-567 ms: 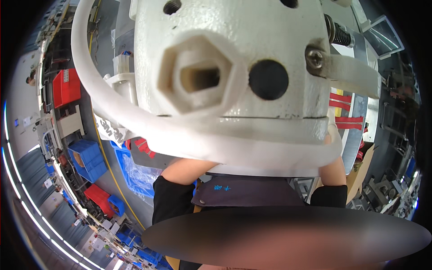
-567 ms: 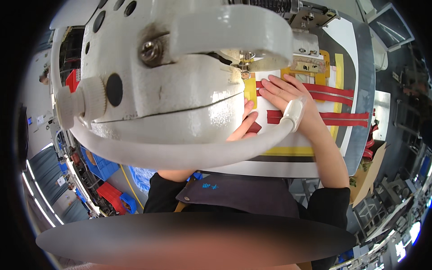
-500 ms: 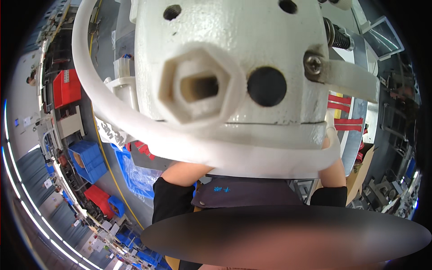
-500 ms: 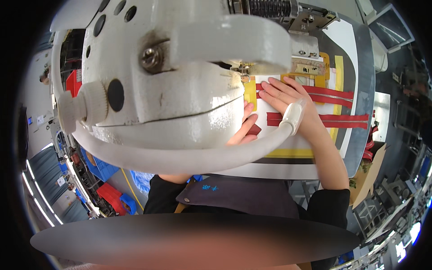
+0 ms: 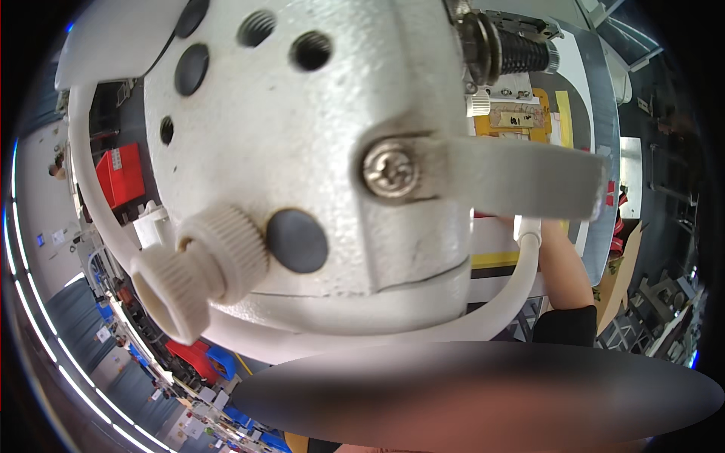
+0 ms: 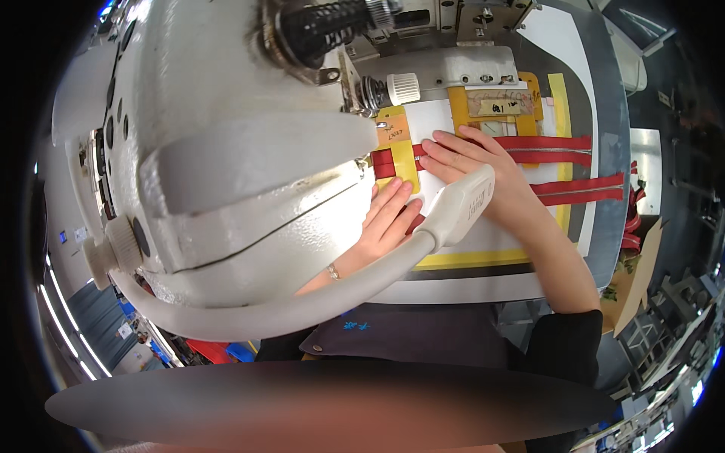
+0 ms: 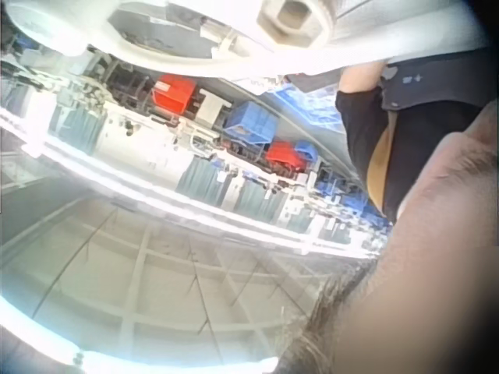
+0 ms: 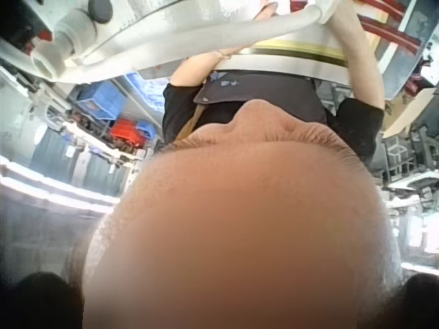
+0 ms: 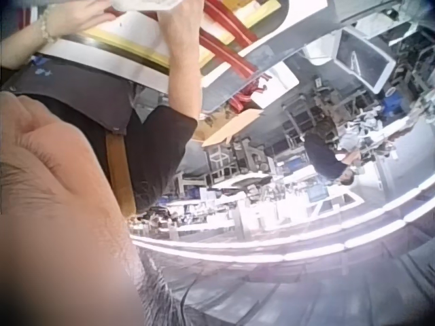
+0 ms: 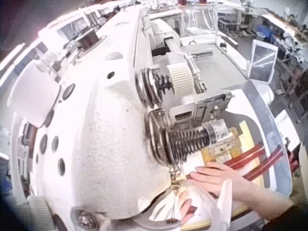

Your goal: Sewing or stamping rectangular leather patches onto long red zipper strips using an industrial sewing machine.

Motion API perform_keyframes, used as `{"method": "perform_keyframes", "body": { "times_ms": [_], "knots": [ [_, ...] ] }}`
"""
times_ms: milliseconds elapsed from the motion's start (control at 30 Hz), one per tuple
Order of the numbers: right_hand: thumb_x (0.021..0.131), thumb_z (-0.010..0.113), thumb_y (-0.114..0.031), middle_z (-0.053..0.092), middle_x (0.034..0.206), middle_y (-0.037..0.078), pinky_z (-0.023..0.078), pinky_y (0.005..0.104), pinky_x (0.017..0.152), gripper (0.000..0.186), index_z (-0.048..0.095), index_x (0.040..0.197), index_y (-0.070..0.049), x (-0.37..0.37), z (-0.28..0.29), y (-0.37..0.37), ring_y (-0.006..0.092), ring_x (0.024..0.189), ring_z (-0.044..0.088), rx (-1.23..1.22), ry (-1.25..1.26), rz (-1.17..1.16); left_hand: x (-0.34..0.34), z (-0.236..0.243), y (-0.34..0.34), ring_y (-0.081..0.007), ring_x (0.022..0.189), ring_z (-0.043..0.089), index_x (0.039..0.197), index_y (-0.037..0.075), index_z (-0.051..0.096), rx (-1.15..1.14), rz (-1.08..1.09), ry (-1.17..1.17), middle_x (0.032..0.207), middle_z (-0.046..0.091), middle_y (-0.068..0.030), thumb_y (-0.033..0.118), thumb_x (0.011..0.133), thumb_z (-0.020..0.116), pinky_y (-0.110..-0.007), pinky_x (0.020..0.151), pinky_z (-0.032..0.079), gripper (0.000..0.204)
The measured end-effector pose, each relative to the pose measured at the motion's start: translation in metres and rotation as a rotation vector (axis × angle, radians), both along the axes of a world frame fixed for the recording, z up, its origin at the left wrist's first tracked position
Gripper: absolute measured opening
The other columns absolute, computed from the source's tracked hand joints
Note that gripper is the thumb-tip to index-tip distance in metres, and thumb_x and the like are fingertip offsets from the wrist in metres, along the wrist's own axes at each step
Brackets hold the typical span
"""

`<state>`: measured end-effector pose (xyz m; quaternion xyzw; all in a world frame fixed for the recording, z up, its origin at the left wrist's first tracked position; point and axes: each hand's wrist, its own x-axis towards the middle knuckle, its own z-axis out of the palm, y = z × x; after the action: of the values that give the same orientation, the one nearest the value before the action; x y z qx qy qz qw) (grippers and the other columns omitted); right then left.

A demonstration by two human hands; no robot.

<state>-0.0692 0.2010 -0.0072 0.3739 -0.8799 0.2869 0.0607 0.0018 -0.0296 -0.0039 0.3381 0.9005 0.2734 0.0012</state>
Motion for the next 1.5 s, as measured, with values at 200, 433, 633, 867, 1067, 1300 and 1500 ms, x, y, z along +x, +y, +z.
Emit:
{"method": "perform_keyframes", "body": {
  "times_ms": [200,433,633,867,1067,1300,1500],
  "knots": [
    [0.08,0.062,-0.014,0.064,0.123,0.003,0.039,0.0408,0.107,0.036,0.065,0.116,-0.011,0.006,-0.012,-0.001,0.019,0.122,0.055,0.0,-0.061,-0.046,-0.008,-0.004,-0.013,-0.0323,0.128,0.05,0.121,-0.002,0.059,-0.173,-0.089,0.109,0.133,0.055,-0.0186,0.014,0.082,0.062,-0.046,0.109,0.036,0.043],
    [0.079,0.064,-0.014,0.064,0.123,0.003,0.039,0.0412,0.107,0.036,0.066,0.115,-0.01,0.002,-0.001,-0.001,0.0203,0.121,0.055,-0.006,-0.03,-0.009,-0.007,0.008,-0.008,-0.0307,0.129,0.049,0.127,0.005,0.059,-0.248,-0.053,-0.024,0.134,0.055,-0.0166,0.024,0.084,0.06,-0.043,0.11,0.036,0.047],
    [0.078,0.065,-0.015,0.063,0.124,0.003,0.038,0.042,0.107,0.037,0.066,0.115,-0.01,0.006,-0.013,0.006,0.0202,0.122,0.054,0.001,-0.055,-0.04,-0.009,-0.017,-0.001,-0.0295,0.131,0.048,0.132,0.008,0.056,-0.266,-0.063,0.054,0.135,0.054,-0.0154,0.027,0.089,0.056,-0.042,0.11,0.035,0.047],
    [0.077,0.067,-0.015,0.062,0.126,0.003,0.038,0.0419,0.108,0.04,0.066,0.116,-0.011,0.002,-0.003,-0.002,0.0197,0.123,0.054,-0.017,-0.034,0.006,-0.006,0.004,-0.006,-0.0283,0.13,0.048,0.13,0.01,0.058,-0.272,-0.008,0.025,0.135,0.054,-0.0139,0.027,0.087,0.061,-0.042,0.109,0.037,0.047],
    [0.076,0.067,-0.013,0.063,0.124,0.003,0.039,0.0416,0.107,0.04,0.066,0.116,-0.01,0.003,-0.001,-0.001,0.0196,0.122,0.055,-0.102,-0.088,-0.014,-0.008,0.012,-0.004,-0.0292,0.13,0.048,0.122,0.004,0.061,-0.165,0.008,-0.049,0.134,0.054,-0.0149,0.019,0.081,0.066,-0.043,0.108,0.038,0.045],
    [0.077,0.064,-0.013,0.064,0.123,0.004,0.039,0.0421,0.107,0.038,0.065,0.115,-0.009,0.002,0.004,-0.001,0.0195,0.123,0.055,0.049,-0.015,0.025,0.004,-0.034,-0.001,-0.0347,0.133,0.043,0.126,-0.001,0.056,0.131,-0.002,0.202,0.14,0.046,-0.0215,0.006,0.086,0.059,-0.046,0.109,0.036,0.04],
    [0.073,0.063,-0.018,0.063,0.124,0.008,0.038,0.0446,0.108,0.044,0.065,0.116,-0.007,0.005,0.008,-0.007,0.0239,0.122,0.055,-0.138,-0.195,-0.014,0.001,0.009,-0.007,-0.0307,0.138,0.036,0.131,-0.001,0.052,-0.119,-0.007,-0.038,0.145,0.04,-0.0182,0.012,0.093,0.056,-0.045,0.113,0.032,0.04]
  ]
}}
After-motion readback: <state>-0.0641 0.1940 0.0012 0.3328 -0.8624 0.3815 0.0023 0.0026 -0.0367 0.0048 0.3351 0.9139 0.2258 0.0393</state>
